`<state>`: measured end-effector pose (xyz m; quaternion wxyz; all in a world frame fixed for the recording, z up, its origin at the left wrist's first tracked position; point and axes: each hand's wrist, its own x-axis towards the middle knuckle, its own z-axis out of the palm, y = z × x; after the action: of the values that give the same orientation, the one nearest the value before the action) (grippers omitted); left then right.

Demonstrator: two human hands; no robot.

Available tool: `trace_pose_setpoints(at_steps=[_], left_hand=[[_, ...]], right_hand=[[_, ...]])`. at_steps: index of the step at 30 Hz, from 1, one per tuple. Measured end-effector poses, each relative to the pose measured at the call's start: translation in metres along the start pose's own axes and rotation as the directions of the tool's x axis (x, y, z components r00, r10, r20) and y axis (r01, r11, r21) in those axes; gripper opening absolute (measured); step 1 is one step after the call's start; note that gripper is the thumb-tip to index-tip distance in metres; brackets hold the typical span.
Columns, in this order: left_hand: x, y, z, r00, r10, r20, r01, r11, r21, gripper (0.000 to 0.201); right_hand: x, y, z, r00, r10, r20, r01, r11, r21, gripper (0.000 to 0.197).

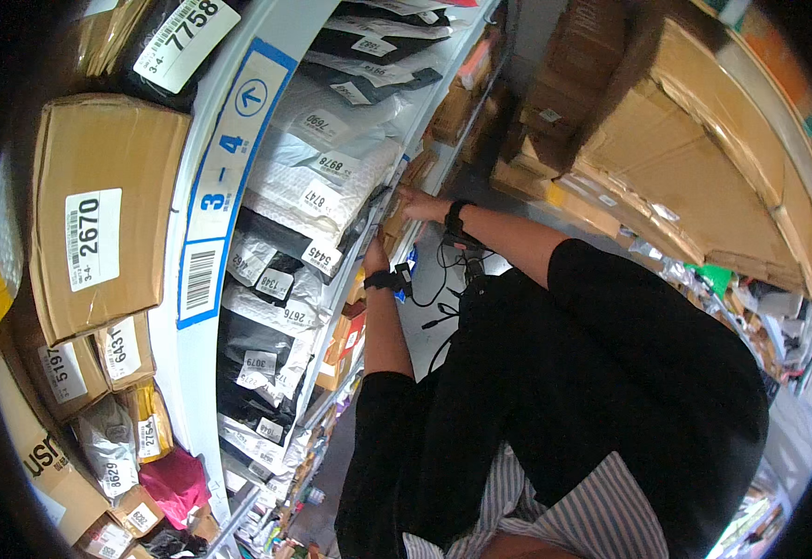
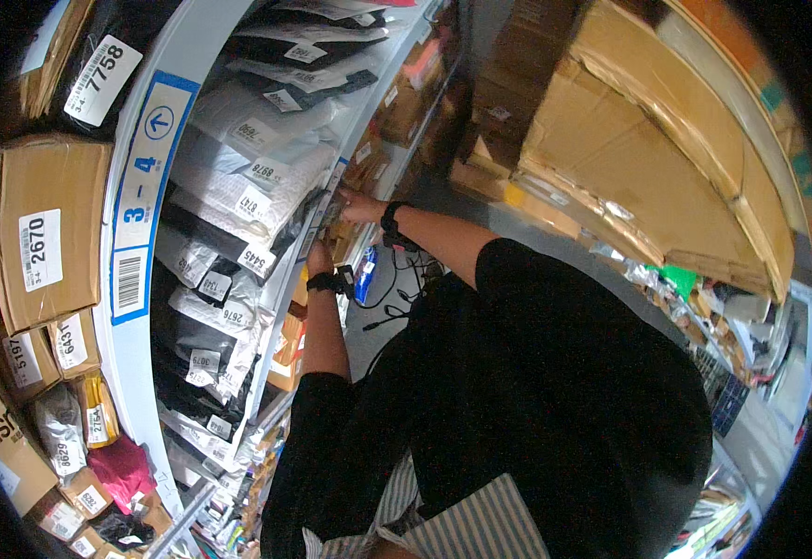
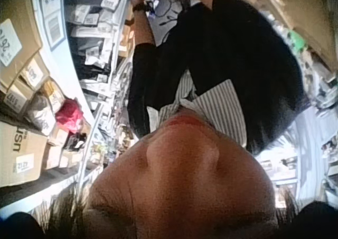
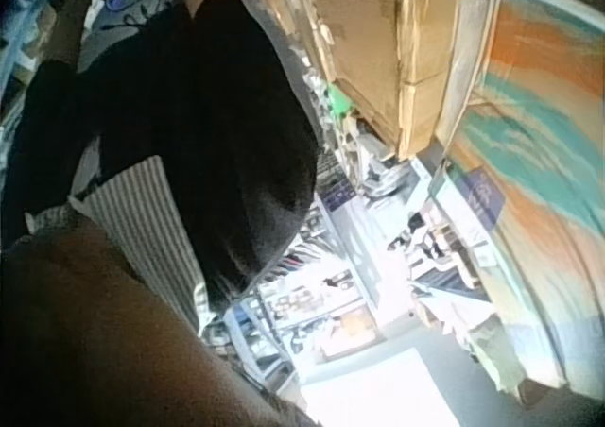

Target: The person picks up and places various packages, boxes, and envelopes on shelves, using a handheld scanner to check barcodes.

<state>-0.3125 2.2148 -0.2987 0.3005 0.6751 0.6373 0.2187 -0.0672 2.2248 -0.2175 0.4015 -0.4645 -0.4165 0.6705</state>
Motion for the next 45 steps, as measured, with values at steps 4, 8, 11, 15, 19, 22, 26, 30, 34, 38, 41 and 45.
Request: trace_pose_setpoints(at_steps=[4, 8, 11, 15, 19, 22, 26, 30, 34, 38, 41, 45], left_hand=[[0.007, 0.066, 0.021, 0.838, -0.37, 0.402, 0.512, 0.79, -0.339, 0.042], [0.004, 0.013, 0.026, 0.857, -0.444, 0.261, 0.494, 0.568, -0.658, 0.052], [0.004, -0.067, 0.014, 0.902, -0.419, 0.1, 0.325, 0.509, -0.797, 0.065], [-0.025, 0.108, 0.006, 0.721, -0.651, 0.236, 0.626, 0.467, -0.624, 0.048], [-0.012, 0.073, -0.001, 0.773, -0.492, 0.401, 0.627, 0.494, -0.602, 0.056], [-0.017, 0.044, 0.011, 0.785, -0.413, 0.462, 0.618, 0.572, -0.54, 0.059], [-0.049, -0.007, 0.04, 0.737, -0.441, 0.512, 0.636, 0.708, -0.305, 0.055], [-0.119, 0.113, 0.109, 0.721, -0.466, 0.513, 0.642, 0.727, -0.243, 0.016], [-0.136, 0.196, 0.167, 0.682, -0.193, 0.706, 0.585, 0.723, -0.367, 0.018], [-0.2, 0.364, 0.242, 0.793, -0.045, 0.607, 0.26, 0.927, -0.271, 0.019], [-0.248, 0.427, 0.305, 0.641, 0.265, 0.72, -0.015, 0.943, -0.333, 0.02], [-0.36, 0.521, 0.377, 0.324, 0.396, 0.859, -0.182, 0.918, -0.354, 0.023]], right_hand=[[-0.025, 0.054, -0.047, 0.97, 0.226, -0.084, -0.231, 0.971, -0.057, 0.063], [-0.074, 0.077, -0.052, 0.965, 0.215, -0.15, -0.219, 0.976, -0.009, 0.052], [-0.106, 0.073, -0.044, 0.967, 0.201, -0.154, -0.136, 0.925, 0.355, 0.048], [-0.179, 0.079, -0.088, 0.837, 0.426, -0.343, -0.134, 0.768, 0.626, 0.052], [-0.236, 0.088, -0.104, 0.827, 0.377, -0.418, 0.034, 0.708, 0.706, 0.053], [-0.28, 0.082, -0.123, 0.74, 0.4, -0.541, 0.11, 0.721, 0.684, 0.053], [-0.351, 0.105, -0.177, 0.614, 0.314, -0.724, 0.362, 0.703, 0.612, 0.048], [-0.483, 0.151, -0.217, 0.384, 0.404, -0.831, 0.573, 0.601, 0.557, 0.044], [-0.639, 0.18, -0.217, 0.163, 0.396, -0.904, 0.733, 0.564, 0.38, 0.042], [-0.838, 0.208, -0.205, -0.311, 0.444, -0.84, 0.73, 0.678, 0.088, 0.036], [-0.948, 0.185, -0.157, -0.519, 0.4, -0.756, 0.687, 0.721, -0.09, 0.033], [-1.018, 0.213, -0.069, -0.661, 0.473, -0.583, 0.697, 0.674, -0.244, 0.032]])
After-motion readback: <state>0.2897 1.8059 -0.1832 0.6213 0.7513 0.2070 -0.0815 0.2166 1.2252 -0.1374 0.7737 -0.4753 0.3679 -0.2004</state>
